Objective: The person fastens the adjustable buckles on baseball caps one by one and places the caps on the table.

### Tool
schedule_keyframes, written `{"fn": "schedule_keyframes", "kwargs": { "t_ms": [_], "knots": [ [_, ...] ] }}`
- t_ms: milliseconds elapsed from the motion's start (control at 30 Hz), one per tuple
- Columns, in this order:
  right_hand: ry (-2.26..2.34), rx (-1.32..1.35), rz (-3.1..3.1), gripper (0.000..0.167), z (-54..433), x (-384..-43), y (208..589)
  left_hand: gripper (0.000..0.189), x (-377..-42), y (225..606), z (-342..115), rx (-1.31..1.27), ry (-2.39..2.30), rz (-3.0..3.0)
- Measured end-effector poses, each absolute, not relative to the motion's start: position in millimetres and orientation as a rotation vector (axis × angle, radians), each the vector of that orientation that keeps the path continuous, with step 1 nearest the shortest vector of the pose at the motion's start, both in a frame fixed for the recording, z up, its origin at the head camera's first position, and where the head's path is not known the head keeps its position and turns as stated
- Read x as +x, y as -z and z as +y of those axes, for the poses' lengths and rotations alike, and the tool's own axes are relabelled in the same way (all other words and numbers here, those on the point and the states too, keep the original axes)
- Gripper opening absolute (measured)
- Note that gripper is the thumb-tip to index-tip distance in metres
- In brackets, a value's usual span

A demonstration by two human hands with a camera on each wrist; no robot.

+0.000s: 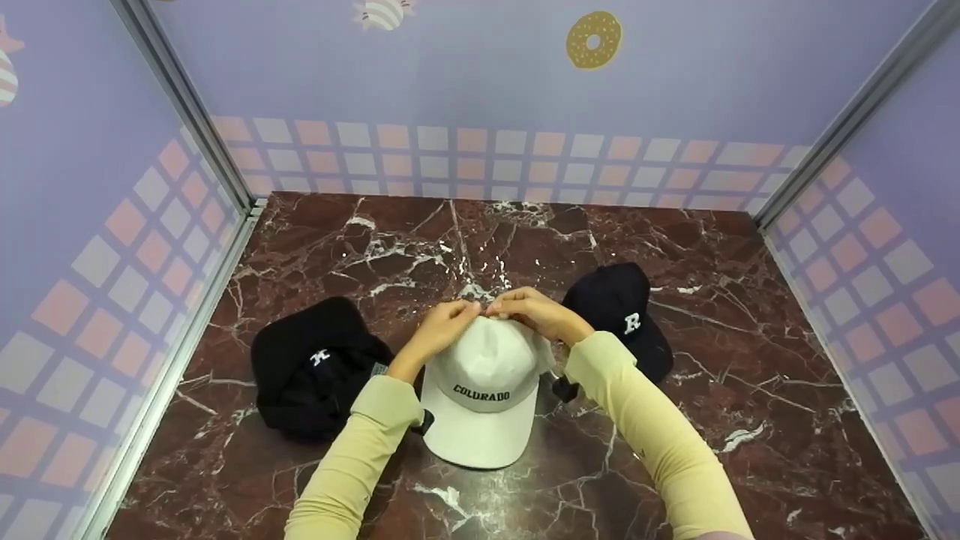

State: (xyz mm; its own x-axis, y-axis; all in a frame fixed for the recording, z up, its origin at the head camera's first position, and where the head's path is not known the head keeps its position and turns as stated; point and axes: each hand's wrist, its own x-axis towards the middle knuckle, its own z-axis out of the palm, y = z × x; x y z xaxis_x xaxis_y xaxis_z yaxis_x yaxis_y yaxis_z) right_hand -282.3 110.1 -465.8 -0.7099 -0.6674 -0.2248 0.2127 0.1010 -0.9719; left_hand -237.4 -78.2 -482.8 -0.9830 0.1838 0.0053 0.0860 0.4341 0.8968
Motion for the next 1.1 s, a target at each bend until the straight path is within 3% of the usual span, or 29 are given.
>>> {"fn": "schedule_keyframes", "kwargs": {
  "t_ms": [300,500,700,1100],
  "knots": [
    [1.755,-0.548,1.644,0.017,112.7,-276.6,459.0,0.027,-236.5,473.3,-78.0,0.546,-1.482,2.563],
    [1.765,-0.578,1.704,0.019,119.1,-265.6,446.7,0.020,-238.1,473.5,-79.2,0.527,-1.467,2.542],
    [1.603,-0.649,1.822,0.038,127.9,-260.5,444.5,0.018,-237.0,475.8,-81.2,0.530,-1.557,2.495],
    [1.326,-0.692,1.912,0.054,130.2,-257.8,452.8,0.013,-235.4,480.2,-79.5,0.515,-1.641,2.523]
  ]
}}
